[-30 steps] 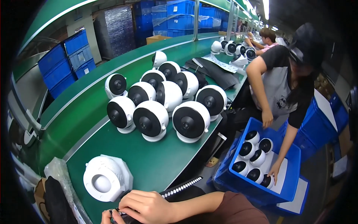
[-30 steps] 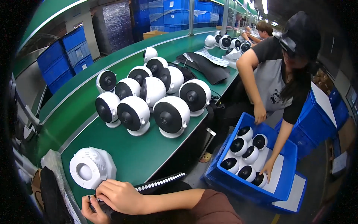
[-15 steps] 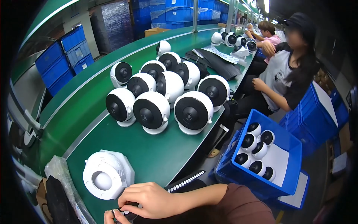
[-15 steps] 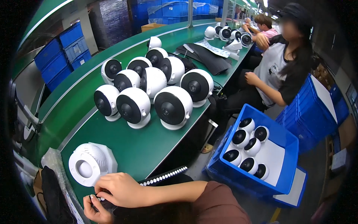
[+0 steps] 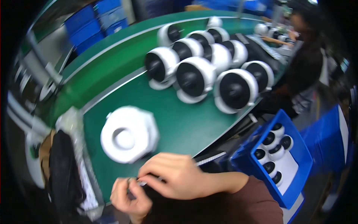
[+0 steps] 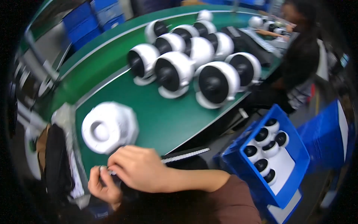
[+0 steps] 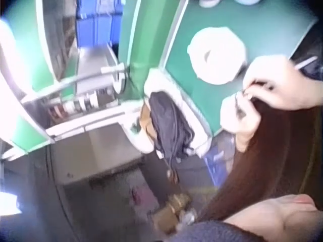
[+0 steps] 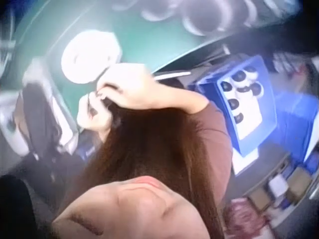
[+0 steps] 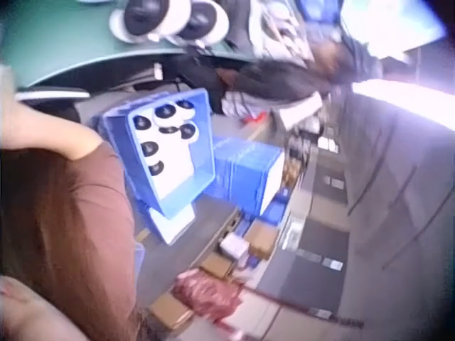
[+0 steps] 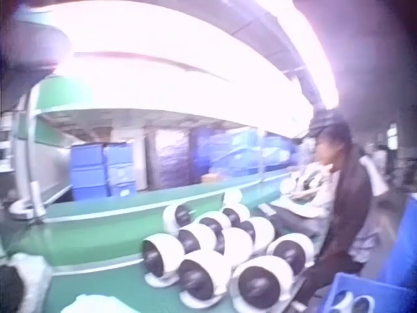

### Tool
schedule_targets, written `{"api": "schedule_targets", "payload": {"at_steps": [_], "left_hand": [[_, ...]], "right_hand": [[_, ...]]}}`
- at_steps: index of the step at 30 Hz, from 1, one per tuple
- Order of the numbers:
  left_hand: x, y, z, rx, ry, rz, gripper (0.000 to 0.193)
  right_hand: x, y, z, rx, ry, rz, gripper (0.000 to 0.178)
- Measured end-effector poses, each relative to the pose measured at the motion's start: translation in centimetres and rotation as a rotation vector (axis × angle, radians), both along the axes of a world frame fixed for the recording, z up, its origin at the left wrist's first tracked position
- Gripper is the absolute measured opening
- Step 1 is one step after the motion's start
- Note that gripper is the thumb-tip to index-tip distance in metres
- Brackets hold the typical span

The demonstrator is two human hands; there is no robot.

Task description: Applying small black adhesive pads to the bottom of security camera housings on an assembly line.

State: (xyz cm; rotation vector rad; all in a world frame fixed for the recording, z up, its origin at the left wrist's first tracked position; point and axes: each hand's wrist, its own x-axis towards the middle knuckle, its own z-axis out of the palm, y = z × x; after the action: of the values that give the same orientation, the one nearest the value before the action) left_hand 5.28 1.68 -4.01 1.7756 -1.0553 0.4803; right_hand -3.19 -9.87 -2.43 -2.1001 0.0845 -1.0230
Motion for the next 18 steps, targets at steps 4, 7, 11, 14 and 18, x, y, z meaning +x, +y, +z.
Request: {"api": "schedule_targets", "payload": {"at_steps": [4, 7, 11, 14, 18], "left_hand": [[0.2, 0.4, 0.7, -0.001, -0.058, -0.088, 0.004], [0.4, 1.4, 0.9, 0.006, 0.069, -0.08, 0.007], [1.8, 1.5, -0.3, -0.143, 0.442, -0.164, 0.005], [2.1, 0.5, -0.7, -0.103, 0.554, -0.261, 0.008], [2.5, -0.2, -1.4, -0.167, 0.509, -0.317, 0.008]], "right_hand": [[-0.4, 0.1, 0.8, -0.004, 0.049, 0.049, 0.015], [-0.5, 0.8, 1.1, -0.045, 0.051, 0.101, 0.017], [0.5, -0.9, 2.4, -0.132, 0.013, -0.017, 0.016], [2.7, -1.7, 2.2, -0.06, 0.072, -0.038, 0.011], [3.9, -0.9, 2.4, -0.045, 0.207, -0.012, 0.009]]}}
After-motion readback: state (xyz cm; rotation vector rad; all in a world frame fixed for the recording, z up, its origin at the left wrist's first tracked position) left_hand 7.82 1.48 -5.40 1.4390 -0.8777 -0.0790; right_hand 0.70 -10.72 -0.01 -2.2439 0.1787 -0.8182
